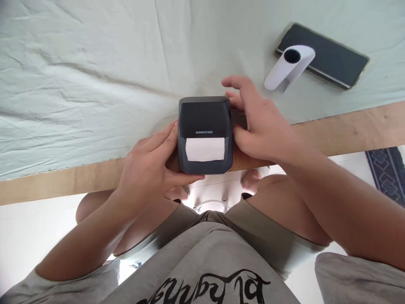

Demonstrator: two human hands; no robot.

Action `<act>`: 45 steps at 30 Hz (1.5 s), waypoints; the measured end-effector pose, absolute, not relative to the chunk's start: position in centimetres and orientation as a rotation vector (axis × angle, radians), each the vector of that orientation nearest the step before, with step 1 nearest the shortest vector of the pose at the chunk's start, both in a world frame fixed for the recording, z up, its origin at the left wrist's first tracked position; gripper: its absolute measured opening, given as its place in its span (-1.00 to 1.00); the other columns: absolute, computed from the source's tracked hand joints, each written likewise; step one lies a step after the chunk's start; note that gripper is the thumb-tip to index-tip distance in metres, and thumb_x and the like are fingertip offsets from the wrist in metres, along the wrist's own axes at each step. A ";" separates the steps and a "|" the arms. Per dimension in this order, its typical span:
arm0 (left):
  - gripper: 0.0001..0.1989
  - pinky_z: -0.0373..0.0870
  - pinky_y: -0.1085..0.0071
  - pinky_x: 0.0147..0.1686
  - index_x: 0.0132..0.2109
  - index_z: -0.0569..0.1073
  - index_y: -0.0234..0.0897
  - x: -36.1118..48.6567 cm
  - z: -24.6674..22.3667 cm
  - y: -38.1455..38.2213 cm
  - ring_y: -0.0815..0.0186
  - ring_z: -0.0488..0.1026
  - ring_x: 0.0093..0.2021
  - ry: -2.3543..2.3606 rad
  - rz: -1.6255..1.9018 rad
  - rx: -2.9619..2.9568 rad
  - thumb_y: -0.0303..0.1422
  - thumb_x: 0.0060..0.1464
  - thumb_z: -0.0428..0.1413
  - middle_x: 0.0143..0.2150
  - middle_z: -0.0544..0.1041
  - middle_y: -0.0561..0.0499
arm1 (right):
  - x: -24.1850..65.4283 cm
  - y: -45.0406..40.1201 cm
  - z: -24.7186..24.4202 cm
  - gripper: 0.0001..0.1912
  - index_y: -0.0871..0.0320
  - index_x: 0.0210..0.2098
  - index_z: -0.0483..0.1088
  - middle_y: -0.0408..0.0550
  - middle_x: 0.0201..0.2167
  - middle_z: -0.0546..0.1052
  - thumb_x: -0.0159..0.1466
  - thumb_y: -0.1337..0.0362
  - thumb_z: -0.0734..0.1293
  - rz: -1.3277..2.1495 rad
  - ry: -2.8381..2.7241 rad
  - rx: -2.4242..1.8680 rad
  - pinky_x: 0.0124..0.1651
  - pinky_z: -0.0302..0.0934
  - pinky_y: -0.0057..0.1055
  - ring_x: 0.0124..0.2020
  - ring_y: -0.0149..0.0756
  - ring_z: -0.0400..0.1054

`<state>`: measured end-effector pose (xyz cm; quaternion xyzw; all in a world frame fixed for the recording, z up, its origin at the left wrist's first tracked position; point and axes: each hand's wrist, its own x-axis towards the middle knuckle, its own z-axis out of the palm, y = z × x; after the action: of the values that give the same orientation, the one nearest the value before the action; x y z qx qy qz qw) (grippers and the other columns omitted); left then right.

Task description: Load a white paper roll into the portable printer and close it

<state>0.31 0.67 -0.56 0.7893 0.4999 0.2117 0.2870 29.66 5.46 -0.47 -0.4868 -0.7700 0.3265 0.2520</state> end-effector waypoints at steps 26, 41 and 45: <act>-0.71 0.72 -0.04 0.30 0.12 0.58 -0.05 -0.3 0.7 0.6 0.02 0.72 0.21 1.320 0.898 1.684 -0.08 0.37 0.25 0.16 0.76 0.00 | 27.4 4.4 4.0 -0.73 -0.03 -0.06 0.61 -0.24 -0.53 0.42 0.45 -0.06 0.51 0.482 -1.872 -1.355 -0.19 0.52 -0.10 -0.47 -0.31 0.44; -0.41 0.01 0.36 -0.61 -0.49 0.03 -0.20 -0.7 1.5 0.6 0.45 0.05 -0.63 1.079 0.913 1.904 -0.33 0.53 0.10 -0.65 0.11 0.18 | 26.8 7.9 4.4 -0.88 -0.09 -0.15 0.62 -0.21 -0.49 0.58 0.30 0.21 0.48 0.425 -2.453 -1.421 -0.37 0.09 -0.23 -0.48 -0.25 0.39; -0.44 0.02 0.40 -0.61 -0.47 0.04 -0.20 -0.6 1.3 0.7 0.47 0.04 -0.62 1.042 0.933 1.917 -0.38 0.53 0.09 -0.64 0.09 0.21 | 26.6 8.8 4.2 -0.73 -0.13 -0.04 0.63 -0.18 -0.53 0.53 0.25 0.13 0.52 0.278 -2.663 -1.449 -0.45 -0.11 -0.23 -0.52 -0.19 0.31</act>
<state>-0.58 0.70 1.29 0.7491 0.4069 0.3644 0.3749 26.64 8.78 4.19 -0.4753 -0.8737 0.0913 0.0489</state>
